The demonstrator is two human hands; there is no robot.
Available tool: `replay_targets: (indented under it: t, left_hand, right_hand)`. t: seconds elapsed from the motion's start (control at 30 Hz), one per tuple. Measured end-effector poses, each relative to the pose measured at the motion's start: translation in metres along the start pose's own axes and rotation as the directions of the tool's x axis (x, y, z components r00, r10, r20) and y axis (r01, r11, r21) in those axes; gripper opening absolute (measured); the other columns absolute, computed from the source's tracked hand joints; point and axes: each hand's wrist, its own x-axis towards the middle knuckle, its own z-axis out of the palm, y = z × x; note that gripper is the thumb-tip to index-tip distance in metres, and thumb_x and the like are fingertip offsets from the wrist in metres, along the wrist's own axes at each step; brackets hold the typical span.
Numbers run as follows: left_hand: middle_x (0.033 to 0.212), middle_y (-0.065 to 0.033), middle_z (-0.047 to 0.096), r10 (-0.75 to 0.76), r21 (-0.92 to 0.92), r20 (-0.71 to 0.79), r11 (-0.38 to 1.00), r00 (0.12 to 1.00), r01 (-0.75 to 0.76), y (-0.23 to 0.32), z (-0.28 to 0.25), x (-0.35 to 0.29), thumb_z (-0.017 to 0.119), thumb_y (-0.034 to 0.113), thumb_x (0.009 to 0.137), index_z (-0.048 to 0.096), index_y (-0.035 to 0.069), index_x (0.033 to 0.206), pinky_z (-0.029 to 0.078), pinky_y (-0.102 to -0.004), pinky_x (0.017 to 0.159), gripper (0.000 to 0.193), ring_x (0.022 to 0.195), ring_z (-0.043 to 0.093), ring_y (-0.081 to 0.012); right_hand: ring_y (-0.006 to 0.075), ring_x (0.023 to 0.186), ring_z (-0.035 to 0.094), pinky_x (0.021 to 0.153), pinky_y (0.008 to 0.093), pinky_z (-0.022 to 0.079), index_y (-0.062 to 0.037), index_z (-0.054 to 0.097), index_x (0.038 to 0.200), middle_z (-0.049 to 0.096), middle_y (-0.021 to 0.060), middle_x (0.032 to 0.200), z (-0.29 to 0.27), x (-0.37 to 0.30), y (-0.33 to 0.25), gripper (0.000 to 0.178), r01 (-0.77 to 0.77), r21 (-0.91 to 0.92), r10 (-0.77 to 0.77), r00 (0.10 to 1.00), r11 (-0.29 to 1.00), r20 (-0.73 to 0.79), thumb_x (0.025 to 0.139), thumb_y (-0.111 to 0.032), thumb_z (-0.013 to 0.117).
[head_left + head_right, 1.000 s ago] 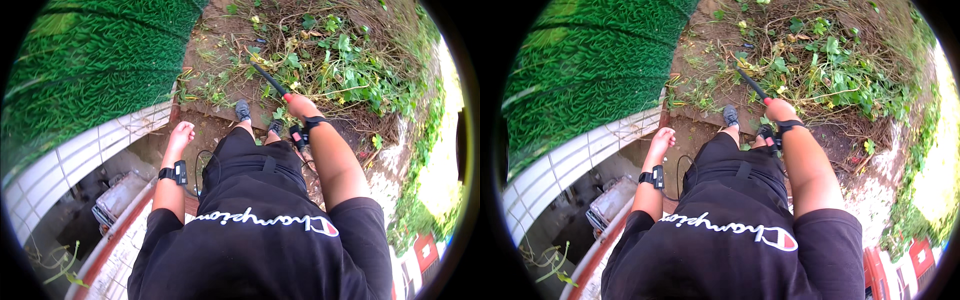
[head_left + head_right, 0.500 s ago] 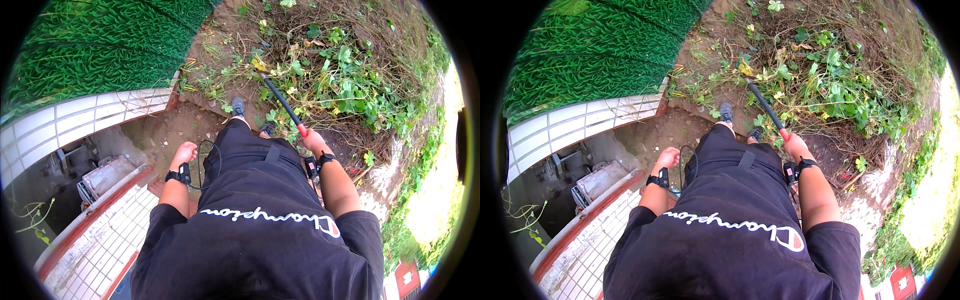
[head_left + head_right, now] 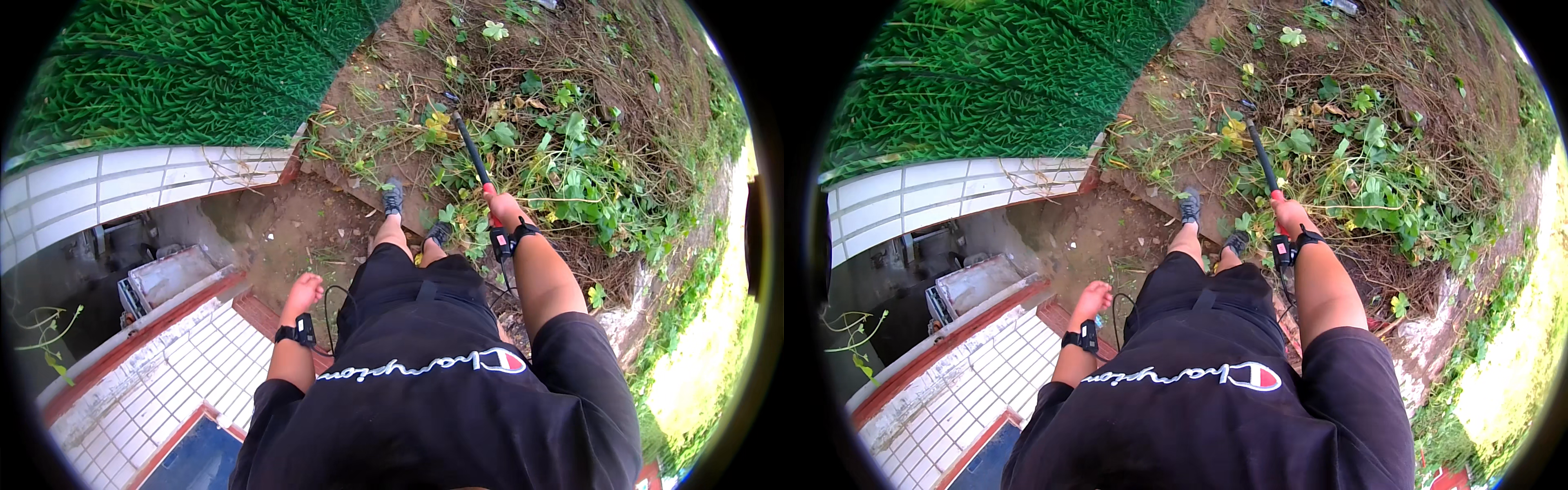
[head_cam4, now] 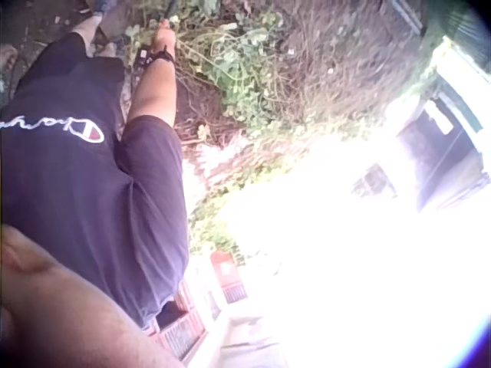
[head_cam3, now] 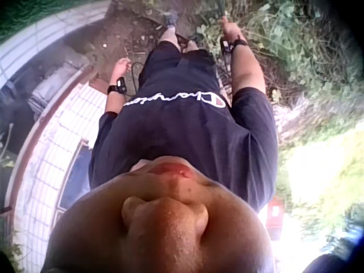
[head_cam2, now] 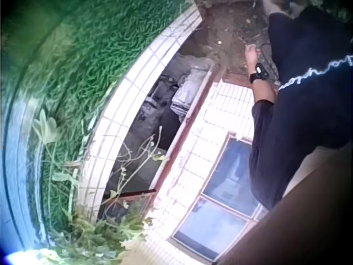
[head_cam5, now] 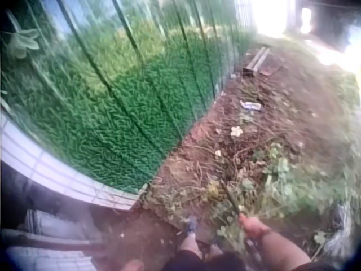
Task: The person uses a long-handled hook tool to pull and clear a pile of green vines and weeds from the ground in an outdoor yard area.
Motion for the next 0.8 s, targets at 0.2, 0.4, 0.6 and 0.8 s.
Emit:
replay_targets:
  t: [0.2, 0.4, 0.6, 0.8]
  left_hand:
    - [0.072, -0.0027, 0.061, -0.135, 0.026, -0.057, 0.99, 0.989, 0.137, -0.062, -0.014, -0.008, 0.055, 0.021, 0.092, 0.058, 0.007, 0.099, 0.045, -0.0268, 0.051, 0.015, 0.057, 0.056, -0.0121]
    - [0.071, -0.0029, 0.06, -0.124, -0.001, -0.023, 0.992, 0.992, 0.124, -0.047, -0.001, 0.005, 0.055, 0.021, 0.091, 0.059, 0.007, 0.098, 0.045, -0.0272, 0.051, 0.015, 0.057, 0.055, -0.0122]
    - [0.071, -0.0026, 0.059, 0.076, -0.005, 0.018, 0.997, 0.997, -0.076, 0.02, 0.005, 0.015, 0.054, 0.018, 0.093, 0.061, 0.006, 0.094, 0.045, -0.0264, 0.055, 0.014, 0.057, 0.054, -0.0108]
    - [0.07, -0.0024, 0.059, 0.123, 0.031, 0.011, 0.992, 0.992, -0.124, 0.058, 0.007, 0.026, 0.053, 0.017, 0.093, 0.061, 0.005, 0.094, 0.044, -0.0251, 0.057, 0.014, 0.059, 0.053, -0.0099]
  right_hand:
    - [0.0223, 0.057, 0.061, 0.055, 0.0379, 0.049, 0.0025, 0.061, 0.092, 0.062, 0.0109, 0.07, 0.027, 0.037, 0.014, 0.036, 0.005, -0.077, -0.005, 1.0, 0.997, -0.007, 0.089, -0.033, 0.061]
    - [0.019, 0.054, 0.058, 0.051, 0.0343, 0.048, 0.0035, 0.056, 0.102, 0.059, 0.0089, 0.072, 0.03, 0.001, 0.013, 0.035, -0.054, -0.195, 0.06, 0.998, 0.979, 0.029, 0.087, -0.027, 0.063]
    - [0.0219, 0.057, 0.063, 0.05, 0.0363, 0.049, 0.0034, 0.057, 0.102, 0.064, 0.0113, 0.074, 0.018, -0.029, 0.003, 0.037, -0.023, -0.45, 0.005, 0.999, 0.893, -0.041, 0.085, -0.028, 0.065]
    - [0.0174, 0.047, 0.057, 0.041, 0.0329, 0.046, 0.0, 0.056, 0.105, 0.06, 0.0072, 0.068, 0.026, -0.022, -0.006, 0.032, 0.104, -0.206, -0.125, 0.988, 0.973, -0.088, 0.082, -0.02, 0.066]
